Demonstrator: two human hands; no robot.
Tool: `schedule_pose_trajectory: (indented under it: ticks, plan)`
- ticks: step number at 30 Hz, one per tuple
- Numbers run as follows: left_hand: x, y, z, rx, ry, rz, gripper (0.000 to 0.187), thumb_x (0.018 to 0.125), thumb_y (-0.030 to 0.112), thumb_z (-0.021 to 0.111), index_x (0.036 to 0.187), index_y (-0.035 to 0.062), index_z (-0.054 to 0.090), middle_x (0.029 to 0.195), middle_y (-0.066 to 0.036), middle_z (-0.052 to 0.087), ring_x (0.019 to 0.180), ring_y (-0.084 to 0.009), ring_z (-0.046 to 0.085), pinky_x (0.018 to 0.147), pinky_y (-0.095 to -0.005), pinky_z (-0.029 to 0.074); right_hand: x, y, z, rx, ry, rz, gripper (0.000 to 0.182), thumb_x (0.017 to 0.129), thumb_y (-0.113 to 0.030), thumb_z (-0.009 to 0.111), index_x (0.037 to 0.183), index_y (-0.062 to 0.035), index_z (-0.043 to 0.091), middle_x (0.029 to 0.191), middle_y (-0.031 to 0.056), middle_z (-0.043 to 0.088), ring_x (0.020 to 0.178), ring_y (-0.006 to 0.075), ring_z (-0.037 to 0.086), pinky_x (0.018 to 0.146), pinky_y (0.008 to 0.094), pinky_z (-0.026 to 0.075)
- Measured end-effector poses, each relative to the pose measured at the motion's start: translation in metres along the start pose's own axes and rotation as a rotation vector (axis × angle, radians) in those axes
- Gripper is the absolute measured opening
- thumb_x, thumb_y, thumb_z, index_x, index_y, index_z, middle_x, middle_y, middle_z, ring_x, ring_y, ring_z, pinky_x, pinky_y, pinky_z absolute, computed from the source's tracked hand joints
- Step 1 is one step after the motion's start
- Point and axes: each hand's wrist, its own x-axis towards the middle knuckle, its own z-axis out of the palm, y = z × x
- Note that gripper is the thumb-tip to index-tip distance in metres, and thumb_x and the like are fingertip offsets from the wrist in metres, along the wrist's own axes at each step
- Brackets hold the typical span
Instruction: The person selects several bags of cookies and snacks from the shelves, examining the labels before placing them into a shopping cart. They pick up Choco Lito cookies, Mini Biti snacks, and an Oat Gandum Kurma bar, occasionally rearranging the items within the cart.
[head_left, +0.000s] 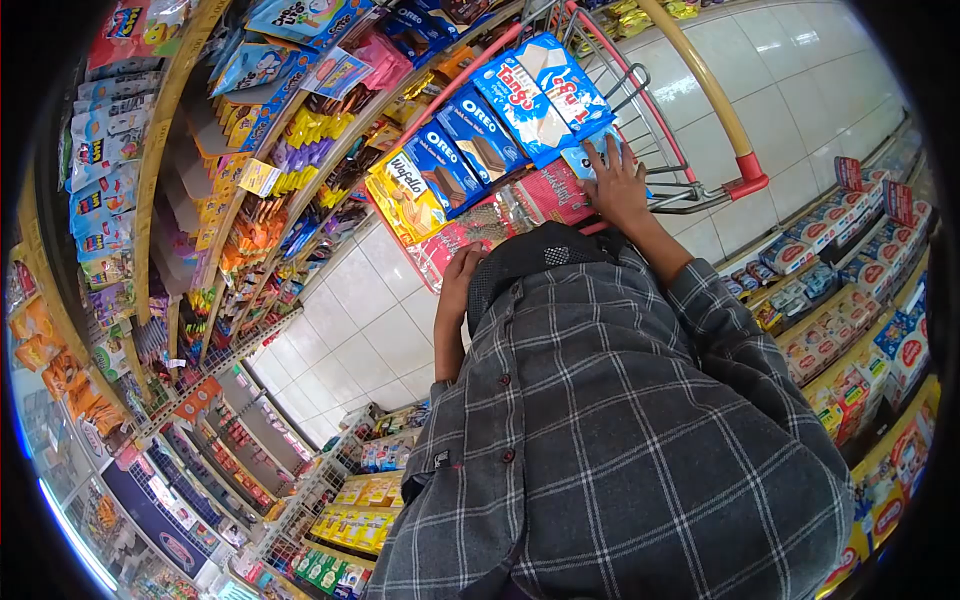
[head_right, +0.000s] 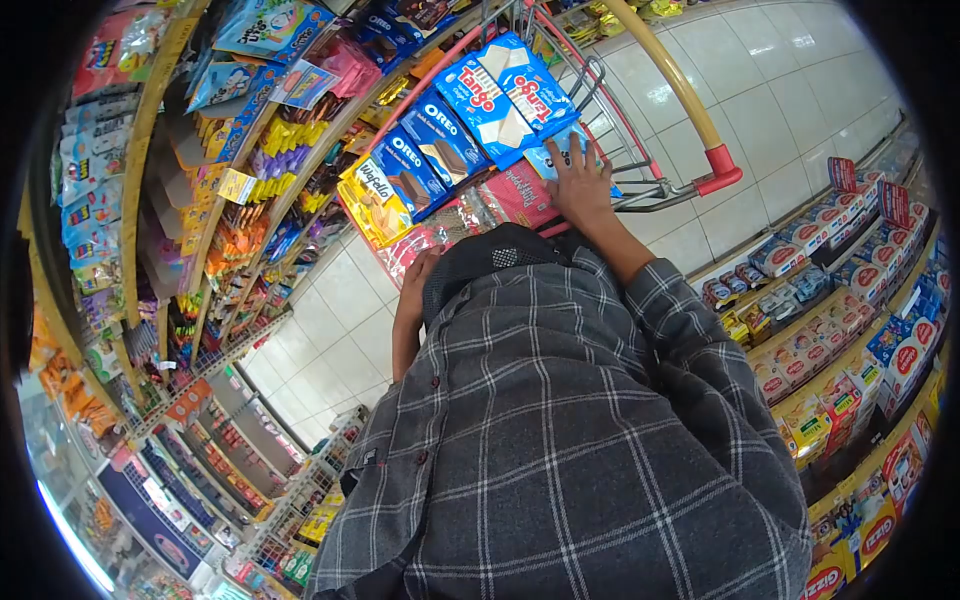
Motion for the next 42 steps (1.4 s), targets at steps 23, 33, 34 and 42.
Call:
schedule_pose_trajectory:
  ticks: [23,33,34,42]
  plan:
    - [-0.002,-0.006,0.003,-0.010,-0.023,0.008,0.047,0.099,0.038,0.050,0.123,-0.0011,0.061,0.107,-0.012,0.065,0.099,-0.0181,0.060,0.089,-0.0270,0.044,0.011,-0.008,-0.001,-0.069,-0.395,-0.018,0.081,0.088,-0.056,0.058,0.154,-0.0392,0.014,0.163,0.0118,-0.001,0.144,0.0530,0.005,0.100,0.0788,0.023]
    - [-0.015,-0.014,-0.012,0.248,-0.014,0.212,0.047,0.101,0.037,0.048,0.123,-0.0036,0.059,0.111,-0.013,0.065,0.105,-0.0194,0.059,0.095,-0.0277,0.042,-0.010,-0.009,-0.012,-0.059,-0.339,0.074,0.079,0.089,-0.050,0.060,0.154,-0.0356,0.017,0.162,0.0181,0.000,0.140,0.0563,0.017,0.104,0.0659,0.034]
    - [-0.015,-0.015,-0.013,0.238,-0.023,0.217,0.047,0.101,0.036,0.047,0.123,-0.0035,0.059,0.111,-0.013,0.065,0.105,-0.0193,0.059,0.095,-0.0278,0.041,-0.009,-0.005,-0.009,-0.031,-0.374,0.080,0.077,0.090,-0.047,0.060,0.154,-0.0344,0.020,0.161,0.0199,0.002,0.139,0.0562,0.021,0.104,0.0617,0.037]
    - [-0.007,-0.026,-0.018,-0.007,-0.039,0.017,0.041,0.101,0.033,0.048,0.122,-0.0001,0.061,0.109,-0.009,0.063,0.104,-0.0172,0.057,0.094,-0.0274,0.041,-0.005,0.007,0.011,0.037,-0.111,0.093,0.057,0.081,-0.019,0.067,0.135,-0.0203,0.049,0.136,0.0211,0.043,0.113,0.0453,0.054,0.092,0.0516,0.050]
